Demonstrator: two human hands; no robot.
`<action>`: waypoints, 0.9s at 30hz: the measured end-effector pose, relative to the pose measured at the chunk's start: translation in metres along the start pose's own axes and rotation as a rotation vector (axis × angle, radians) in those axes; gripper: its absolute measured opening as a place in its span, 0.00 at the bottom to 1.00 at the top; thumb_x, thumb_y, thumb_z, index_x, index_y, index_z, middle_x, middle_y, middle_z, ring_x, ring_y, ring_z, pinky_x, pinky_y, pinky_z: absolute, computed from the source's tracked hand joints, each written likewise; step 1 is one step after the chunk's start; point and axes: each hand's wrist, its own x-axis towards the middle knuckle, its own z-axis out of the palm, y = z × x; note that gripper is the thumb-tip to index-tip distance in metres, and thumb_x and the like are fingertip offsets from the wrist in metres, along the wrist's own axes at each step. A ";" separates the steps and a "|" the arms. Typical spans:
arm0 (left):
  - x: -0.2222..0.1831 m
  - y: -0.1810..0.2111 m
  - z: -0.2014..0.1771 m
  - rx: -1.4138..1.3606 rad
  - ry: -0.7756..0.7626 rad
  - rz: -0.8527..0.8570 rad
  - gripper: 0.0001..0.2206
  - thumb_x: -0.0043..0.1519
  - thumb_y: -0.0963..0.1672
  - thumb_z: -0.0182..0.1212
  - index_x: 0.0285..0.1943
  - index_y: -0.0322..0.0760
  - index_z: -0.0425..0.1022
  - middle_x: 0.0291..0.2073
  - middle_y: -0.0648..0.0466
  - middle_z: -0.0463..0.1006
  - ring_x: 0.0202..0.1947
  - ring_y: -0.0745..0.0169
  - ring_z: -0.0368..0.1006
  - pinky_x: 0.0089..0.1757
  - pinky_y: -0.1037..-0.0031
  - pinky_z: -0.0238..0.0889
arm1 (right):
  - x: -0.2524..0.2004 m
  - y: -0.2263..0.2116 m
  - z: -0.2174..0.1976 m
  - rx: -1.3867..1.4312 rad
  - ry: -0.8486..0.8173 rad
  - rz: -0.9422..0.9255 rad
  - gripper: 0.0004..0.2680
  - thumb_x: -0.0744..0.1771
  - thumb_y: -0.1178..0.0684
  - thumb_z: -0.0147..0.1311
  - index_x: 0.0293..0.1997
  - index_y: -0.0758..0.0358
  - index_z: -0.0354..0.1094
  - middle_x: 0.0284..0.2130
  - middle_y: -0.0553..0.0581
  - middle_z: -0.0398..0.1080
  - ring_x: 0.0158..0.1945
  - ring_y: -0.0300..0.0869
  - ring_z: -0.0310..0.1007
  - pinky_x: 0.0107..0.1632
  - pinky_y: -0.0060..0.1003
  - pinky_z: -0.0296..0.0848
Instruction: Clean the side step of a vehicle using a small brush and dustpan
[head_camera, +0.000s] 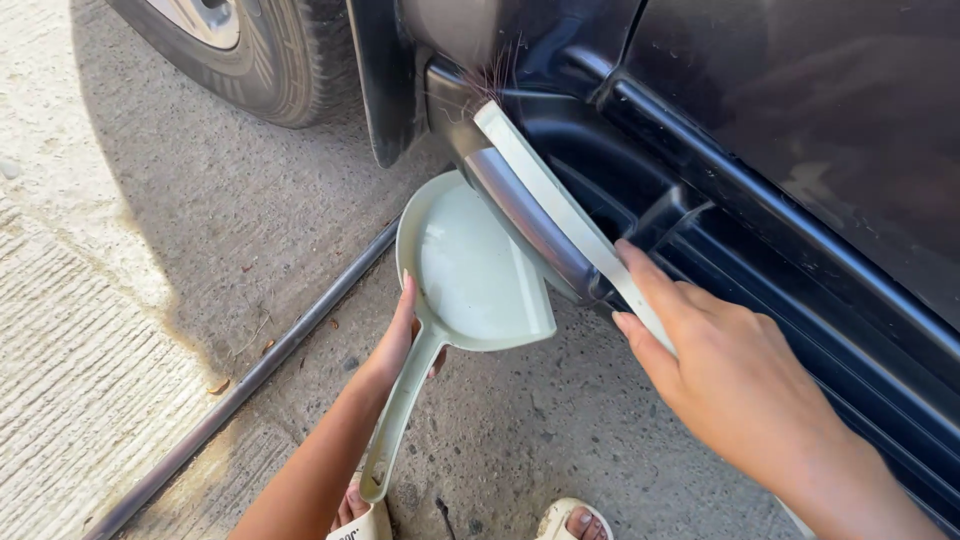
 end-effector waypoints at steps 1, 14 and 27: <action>-0.006 0.007 0.006 0.047 0.018 -0.026 0.46 0.55 0.71 0.18 0.14 0.34 0.66 0.07 0.47 0.62 0.08 0.59 0.56 0.22 0.73 0.52 | 0.004 0.002 0.006 -0.060 -0.013 -0.030 0.26 0.68 0.42 0.47 0.77 0.48 0.48 0.49 0.56 0.75 0.44 0.57 0.78 0.38 0.57 0.76; 0.001 0.006 0.009 0.083 -0.006 -0.058 0.45 0.55 0.71 0.19 0.19 0.35 0.68 0.11 0.49 0.66 0.11 0.62 0.61 0.23 0.75 0.57 | -0.007 0.001 0.043 -0.487 -0.095 -0.273 0.32 0.67 0.45 0.50 0.79 0.57 0.36 0.31 0.55 0.68 0.16 0.52 0.77 0.18 0.46 0.75; 0.017 -0.025 -0.006 0.054 -0.074 -0.046 0.43 0.59 0.70 0.21 0.17 0.36 0.66 0.08 0.47 0.65 0.09 0.61 0.58 0.20 0.73 0.51 | -0.009 -0.029 0.050 -0.312 -0.440 -0.255 0.33 0.66 0.59 0.48 0.80 0.58 0.29 0.43 0.62 0.68 0.33 0.58 0.80 0.34 0.53 0.77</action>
